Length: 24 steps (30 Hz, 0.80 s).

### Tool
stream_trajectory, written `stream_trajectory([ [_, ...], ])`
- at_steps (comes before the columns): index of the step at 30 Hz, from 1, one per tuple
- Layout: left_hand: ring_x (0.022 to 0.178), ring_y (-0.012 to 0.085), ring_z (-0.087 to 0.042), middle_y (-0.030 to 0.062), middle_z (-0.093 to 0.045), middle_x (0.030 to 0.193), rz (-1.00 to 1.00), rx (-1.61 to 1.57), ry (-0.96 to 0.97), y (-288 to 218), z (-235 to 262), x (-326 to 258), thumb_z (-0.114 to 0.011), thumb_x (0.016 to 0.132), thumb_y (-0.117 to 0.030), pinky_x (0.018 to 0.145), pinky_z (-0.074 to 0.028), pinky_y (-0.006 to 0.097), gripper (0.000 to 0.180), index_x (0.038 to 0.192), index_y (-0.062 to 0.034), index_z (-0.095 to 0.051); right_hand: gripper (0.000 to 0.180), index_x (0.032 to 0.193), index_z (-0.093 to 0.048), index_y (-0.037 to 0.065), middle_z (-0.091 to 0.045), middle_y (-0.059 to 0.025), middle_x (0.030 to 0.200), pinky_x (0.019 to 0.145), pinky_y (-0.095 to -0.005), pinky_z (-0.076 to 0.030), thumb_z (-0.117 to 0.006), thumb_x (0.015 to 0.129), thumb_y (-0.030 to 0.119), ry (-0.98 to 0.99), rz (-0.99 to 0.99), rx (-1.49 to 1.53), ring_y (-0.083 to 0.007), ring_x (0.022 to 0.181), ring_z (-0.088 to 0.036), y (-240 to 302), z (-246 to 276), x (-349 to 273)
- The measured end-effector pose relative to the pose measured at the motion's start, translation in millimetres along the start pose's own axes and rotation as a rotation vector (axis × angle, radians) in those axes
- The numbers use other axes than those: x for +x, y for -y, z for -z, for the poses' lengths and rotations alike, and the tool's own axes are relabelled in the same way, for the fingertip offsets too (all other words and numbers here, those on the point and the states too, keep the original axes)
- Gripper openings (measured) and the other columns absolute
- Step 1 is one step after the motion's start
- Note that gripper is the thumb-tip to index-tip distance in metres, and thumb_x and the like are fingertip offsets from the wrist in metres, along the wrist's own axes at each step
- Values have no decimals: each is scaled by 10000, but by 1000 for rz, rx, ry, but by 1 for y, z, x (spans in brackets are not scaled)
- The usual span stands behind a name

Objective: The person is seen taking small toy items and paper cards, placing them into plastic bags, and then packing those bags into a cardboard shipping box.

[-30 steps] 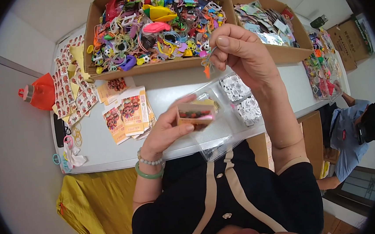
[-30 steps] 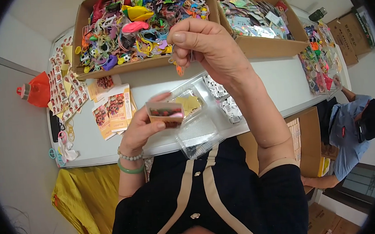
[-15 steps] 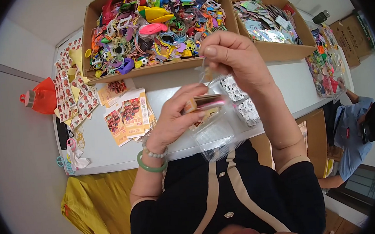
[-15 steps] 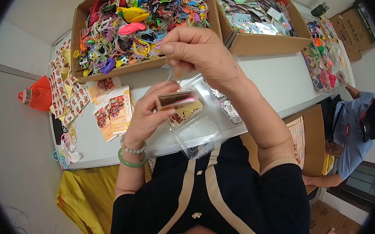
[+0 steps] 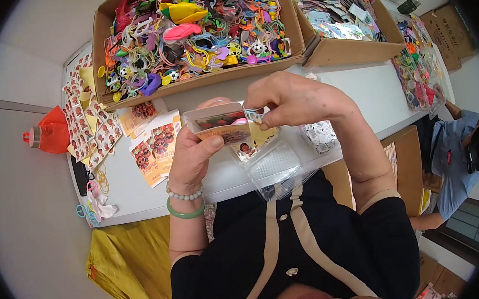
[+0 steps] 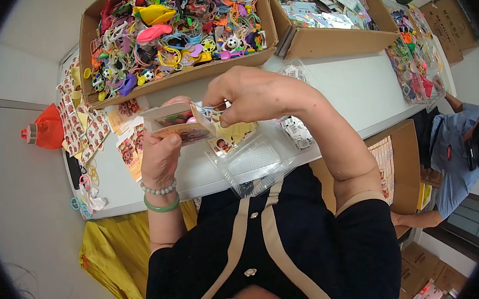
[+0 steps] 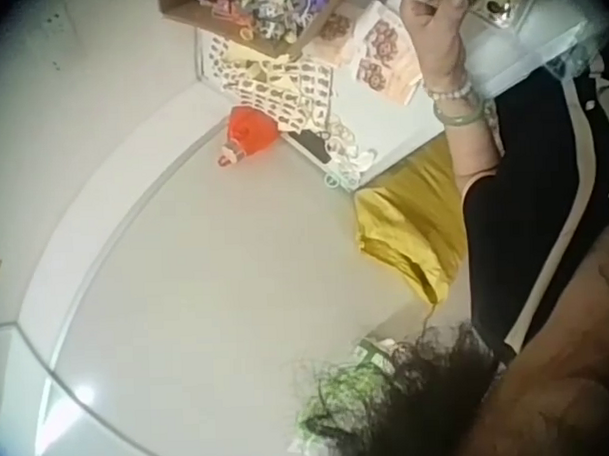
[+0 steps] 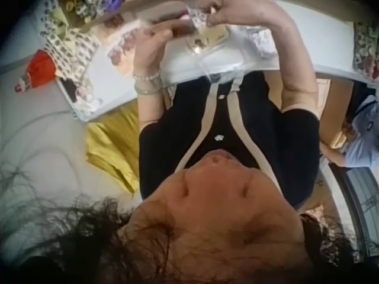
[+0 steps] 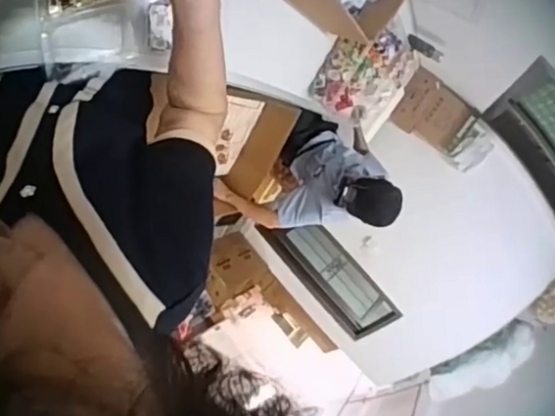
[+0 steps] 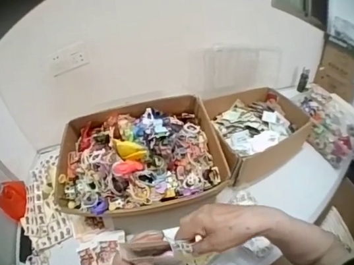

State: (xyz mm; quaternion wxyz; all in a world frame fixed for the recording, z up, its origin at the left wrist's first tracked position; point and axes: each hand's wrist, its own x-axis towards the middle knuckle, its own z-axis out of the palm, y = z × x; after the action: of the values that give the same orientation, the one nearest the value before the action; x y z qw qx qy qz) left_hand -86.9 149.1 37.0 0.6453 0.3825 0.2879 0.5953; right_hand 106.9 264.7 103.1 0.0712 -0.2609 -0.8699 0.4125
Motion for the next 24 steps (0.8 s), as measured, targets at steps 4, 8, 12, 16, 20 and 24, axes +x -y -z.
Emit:
stream_trajectory([
  [4,1070,211,-559,112,-548,1176,141,-104,-13,10,12,-6,-740,729,-211,936,-442,348,618,1228,40,-476,204,863,-643,-4,-599,-20,746,564,-230,-421,-702,728,138,-227,-29,572,-91,654,-544,-15,3,0],
  [8,1048,209,-562,117,-533,1184,221,-27,75,7,1,-3,-752,719,-239,934,-428,345,588,1181,48,-528,157,853,-641,35,-587,10,747,573,-190,-397,-684,752,148,-159,-51,1018,-58,626,-507,-32,-4,1],
  [12,1056,204,-558,105,-528,1196,163,-20,87,12,-10,2,-743,729,-221,938,-425,348,568,1188,36,-530,189,907,-629,36,-575,8,780,693,-220,-408,-659,778,171,-254,-4,1116,-66,719,-518,-32,-43,15],
  [16,1034,198,-573,103,-566,1145,217,30,33,15,-2,-1,-735,736,-198,935,-428,333,543,1185,31,-533,221,959,-619,35,-600,-4,851,755,-220,-416,-633,815,203,-167,3,1071,-69,814,-536,-38,-42,11],
  [20,1016,202,-589,108,-613,1073,211,15,-41,10,-1,-2,-734,728,-176,926,-440,330,514,1157,38,-549,342,1089,-567,28,-593,-22,987,853,-268,-415,-639,831,240,47,-80,1035,-84,955,-520,-35,-45,8],
  [24,1022,212,-588,122,-612,1071,197,68,64,1,-1,3,-743,711,-185,913,-451,336,503,1121,49,-569,352,1104,-564,24,-603,-7,950,804,-238,-433,-666,803,175,90,45,819,-72,892,-543,-29,-37,2],
])
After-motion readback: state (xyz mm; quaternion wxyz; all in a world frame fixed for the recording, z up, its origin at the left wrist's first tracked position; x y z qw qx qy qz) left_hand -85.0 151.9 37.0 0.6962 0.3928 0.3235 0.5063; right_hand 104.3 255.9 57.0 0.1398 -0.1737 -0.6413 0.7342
